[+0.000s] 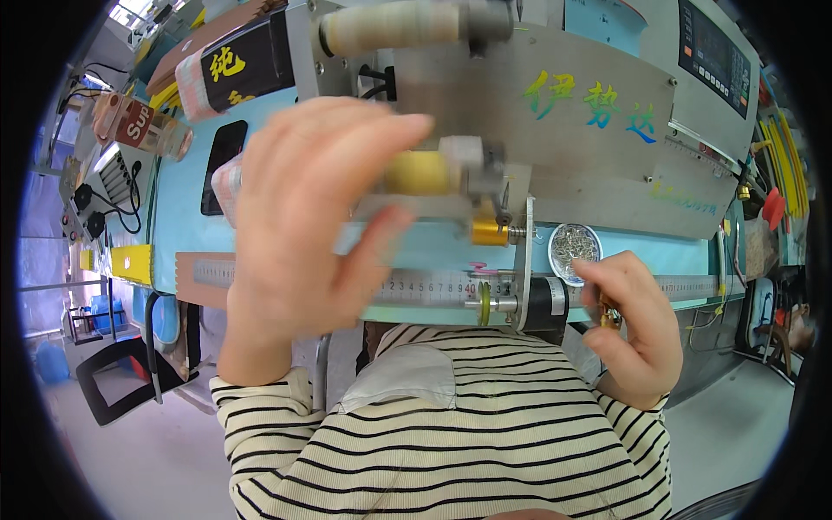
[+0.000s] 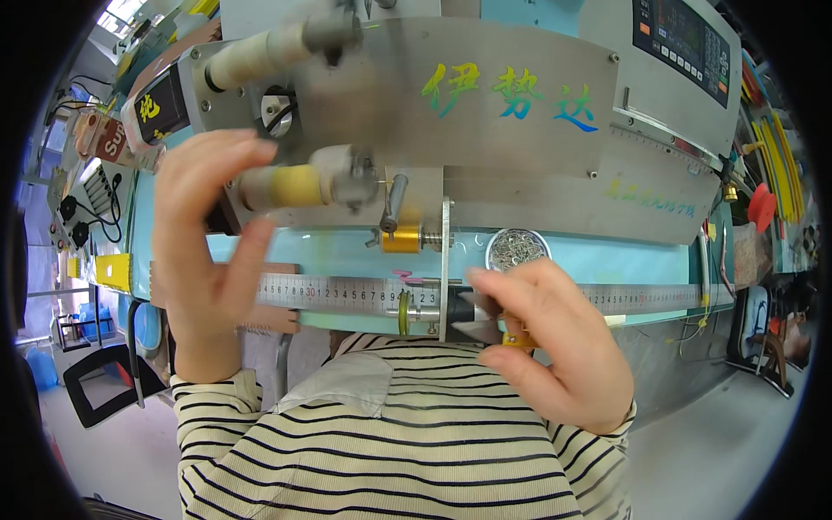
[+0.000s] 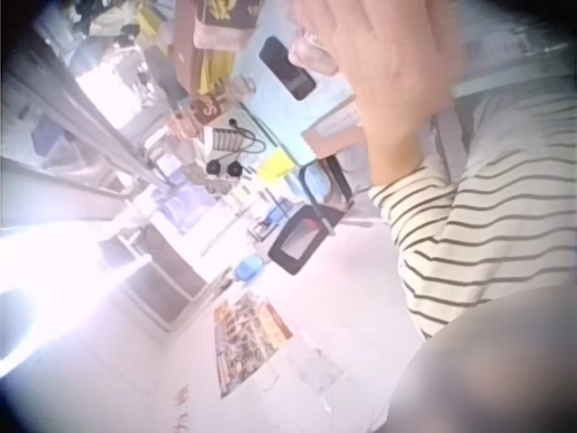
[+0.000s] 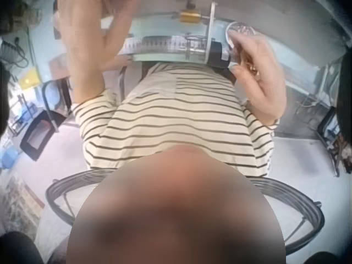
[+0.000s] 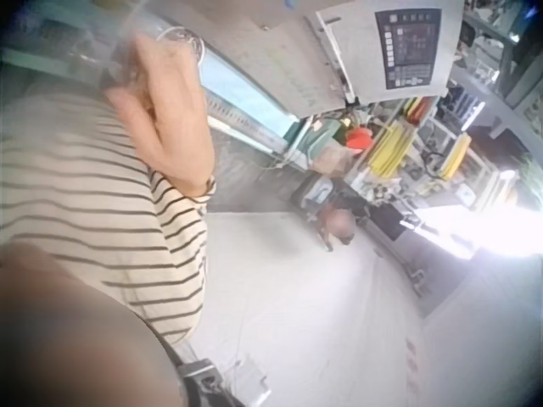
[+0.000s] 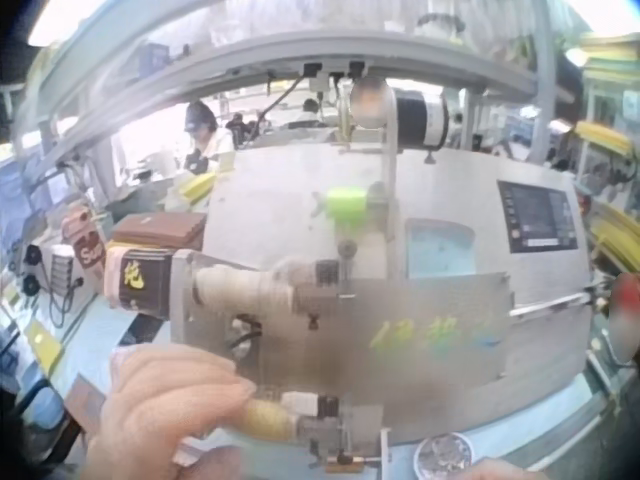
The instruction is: The person threads a thin wire through a small machine, using pliers to guide and secure the wire. They repeatedly adjust the wire path and tension, then cut the wire with pliers.
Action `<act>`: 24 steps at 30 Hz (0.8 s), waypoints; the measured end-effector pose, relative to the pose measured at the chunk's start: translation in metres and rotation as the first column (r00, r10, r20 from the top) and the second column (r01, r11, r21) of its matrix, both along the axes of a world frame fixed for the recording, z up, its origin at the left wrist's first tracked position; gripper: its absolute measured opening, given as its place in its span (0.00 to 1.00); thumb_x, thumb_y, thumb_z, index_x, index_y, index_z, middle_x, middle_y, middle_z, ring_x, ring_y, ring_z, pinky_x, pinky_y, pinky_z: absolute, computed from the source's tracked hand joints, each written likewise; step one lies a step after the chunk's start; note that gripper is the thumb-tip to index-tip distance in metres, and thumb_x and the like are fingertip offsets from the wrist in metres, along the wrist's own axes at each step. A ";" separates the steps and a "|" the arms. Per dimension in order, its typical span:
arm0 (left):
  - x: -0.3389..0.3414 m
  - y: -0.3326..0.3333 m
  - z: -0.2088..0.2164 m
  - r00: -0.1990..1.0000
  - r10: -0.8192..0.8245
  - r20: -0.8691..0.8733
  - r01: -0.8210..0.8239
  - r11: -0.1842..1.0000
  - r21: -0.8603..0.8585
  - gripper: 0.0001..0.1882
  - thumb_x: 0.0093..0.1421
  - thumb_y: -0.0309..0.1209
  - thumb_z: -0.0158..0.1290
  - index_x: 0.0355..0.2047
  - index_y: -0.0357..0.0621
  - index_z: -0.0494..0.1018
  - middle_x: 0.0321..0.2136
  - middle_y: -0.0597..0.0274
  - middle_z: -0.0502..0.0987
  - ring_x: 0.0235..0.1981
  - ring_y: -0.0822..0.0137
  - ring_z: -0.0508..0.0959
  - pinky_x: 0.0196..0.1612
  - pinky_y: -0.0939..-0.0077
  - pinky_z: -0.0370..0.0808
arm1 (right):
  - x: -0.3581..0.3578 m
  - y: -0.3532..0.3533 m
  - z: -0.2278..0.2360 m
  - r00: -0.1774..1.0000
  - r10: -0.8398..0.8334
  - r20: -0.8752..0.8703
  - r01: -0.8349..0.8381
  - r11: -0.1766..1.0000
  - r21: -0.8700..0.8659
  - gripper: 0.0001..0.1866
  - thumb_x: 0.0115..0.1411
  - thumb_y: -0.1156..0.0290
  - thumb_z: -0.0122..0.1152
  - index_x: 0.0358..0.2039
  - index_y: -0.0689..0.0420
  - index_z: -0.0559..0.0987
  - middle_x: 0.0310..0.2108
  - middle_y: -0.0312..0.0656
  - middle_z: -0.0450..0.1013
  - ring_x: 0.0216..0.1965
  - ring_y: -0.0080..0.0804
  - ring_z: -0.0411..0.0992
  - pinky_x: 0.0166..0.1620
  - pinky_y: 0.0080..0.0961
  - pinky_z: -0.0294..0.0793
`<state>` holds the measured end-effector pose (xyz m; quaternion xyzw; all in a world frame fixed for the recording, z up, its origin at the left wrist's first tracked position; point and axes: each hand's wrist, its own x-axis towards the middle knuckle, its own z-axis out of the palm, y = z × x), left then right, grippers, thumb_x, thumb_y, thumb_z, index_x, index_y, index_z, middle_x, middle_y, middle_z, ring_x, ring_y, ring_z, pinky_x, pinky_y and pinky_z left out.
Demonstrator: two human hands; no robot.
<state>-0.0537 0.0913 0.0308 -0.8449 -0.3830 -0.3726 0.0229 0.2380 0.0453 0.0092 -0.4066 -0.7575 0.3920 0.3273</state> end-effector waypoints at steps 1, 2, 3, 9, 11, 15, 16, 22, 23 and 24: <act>0.003 -0.003 0.004 0.982 0.052 -0.179 -0.048 0.998 0.031 0.25 0.50 0.23 0.56 0.51 0.36 0.69 0.48 0.53 0.75 0.53 0.53 0.72 0.56 0.61 0.64 | -0.002 0.003 0.003 0.999 0.031 0.034 -0.032 0.999 0.034 0.25 0.47 0.80 0.66 0.48 0.64 0.73 0.34 0.41 0.69 0.29 0.26 0.65 0.31 0.20 0.66; 0.008 -0.006 0.006 0.961 0.087 -0.261 -0.081 0.996 0.032 0.26 0.49 0.24 0.56 0.52 0.36 0.69 0.49 0.54 0.75 0.53 0.55 0.72 0.56 0.62 0.63 | -0.005 0.004 0.005 0.998 0.006 0.064 -0.011 0.998 0.066 0.25 0.46 0.81 0.67 0.48 0.65 0.73 0.33 0.42 0.69 0.29 0.27 0.66 0.31 0.21 0.68; 0.012 -0.008 0.008 0.936 0.131 -0.326 -0.131 0.991 0.023 0.28 0.49 0.25 0.57 0.52 0.36 0.68 0.50 0.54 0.74 0.54 0.56 0.72 0.57 0.62 0.62 | -0.009 0.006 0.006 0.993 -0.027 0.117 0.018 0.997 0.076 0.26 0.45 0.82 0.68 0.48 0.65 0.73 0.32 0.42 0.69 0.29 0.28 0.67 0.32 0.21 0.69; 0.020 -0.008 0.019 0.820 0.185 -0.541 -0.237 0.971 -0.026 0.26 0.45 0.23 0.58 0.48 0.37 0.72 0.42 0.59 0.75 0.46 0.60 0.74 0.58 0.59 0.60 | -0.038 0.011 0.003 0.968 -0.244 0.051 0.229 0.952 0.204 0.26 0.46 0.79 0.70 0.48 0.65 0.75 0.24 0.38 0.72 0.21 0.22 0.68 0.25 0.16 0.68; 0.018 -0.002 0.019 0.791 0.227 -0.569 -0.242 0.969 0.050 0.26 0.44 0.23 0.59 0.48 0.38 0.72 0.39 0.60 0.75 0.42 0.61 0.74 0.58 0.58 0.61 | -0.049 0.010 0.006 0.937 -0.334 0.106 0.313 0.933 0.176 0.24 0.47 0.80 0.68 0.48 0.65 0.75 0.25 0.37 0.73 0.22 0.19 0.69 0.27 0.15 0.69; 0.017 0.003 0.018 0.899 0.175 -0.403 -0.180 0.983 0.025 0.23 0.42 0.23 0.60 0.42 0.39 0.74 0.34 0.61 0.75 0.38 0.61 0.75 0.57 0.58 0.63 | -0.057 0.010 0.016 0.905 -0.322 0.278 0.259 0.935 0.241 0.23 0.49 0.81 0.65 0.48 0.64 0.76 0.27 0.41 0.75 0.24 0.21 0.71 0.31 0.15 0.71; 0.017 0.004 0.018 0.889 0.173 -0.424 -0.166 0.985 0.053 0.22 0.41 0.23 0.61 0.40 0.39 0.74 0.32 0.61 0.75 0.37 0.60 0.75 0.57 0.57 0.63 | -0.061 0.011 0.015 0.904 -0.332 0.270 0.263 0.929 0.261 0.23 0.49 0.81 0.65 0.48 0.64 0.76 0.28 0.42 0.75 0.24 0.23 0.72 0.31 0.16 0.71; 0.017 0.005 0.020 0.887 0.175 -0.427 -0.165 0.984 0.059 0.14 0.40 0.24 0.61 0.31 0.39 0.75 0.27 0.62 0.75 0.33 0.61 0.75 0.56 0.57 0.65 | -0.073 0.017 0.011 0.890 -0.352 0.289 0.258 0.913 0.316 0.22 0.50 0.82 0.63 0.48 0.63 0.76 0.30 0.46 0.77 0.26 0.32 0.76 0.32 0.19 0.73; 0.017 0.005 0.020 0.886 0.176 -0.430 -0.171 0.984 0.049 0.14 0.40 0.25 0.61 0.31 0.39 0.75 0.27 0.62 0.75 0.32 0.61 0.75 0.56 0.57 0.65 | -0.074 0.018 0.011 0.890 -0.356 0.285 0.263 0.911 0.317 0.22 0.49 0.82 0.63 0.48 0.63 0.76 0.30 0.46 0.77 0.26 0.32 0.76 0.32 0.19 0.74; 0.017 0.006 0.019 0.892 0.170 -0.419 -0.171 0.985 0.035 0.14 0.41 0.25 0.61 0.31 0.39 0.75 0.27 0.62 0.75 0.32 0.62 0.75 0.56 0.58 0.64 | -0.075 0.019 0.011 0.890 -0.359 0.282 0.267 0.910 0.317 0.22 0.49 0.82 0.63 0.47 0.63 0.76 0.30 0.46 0.77 0.26 0.32 0.76 0.32 0.19 0.74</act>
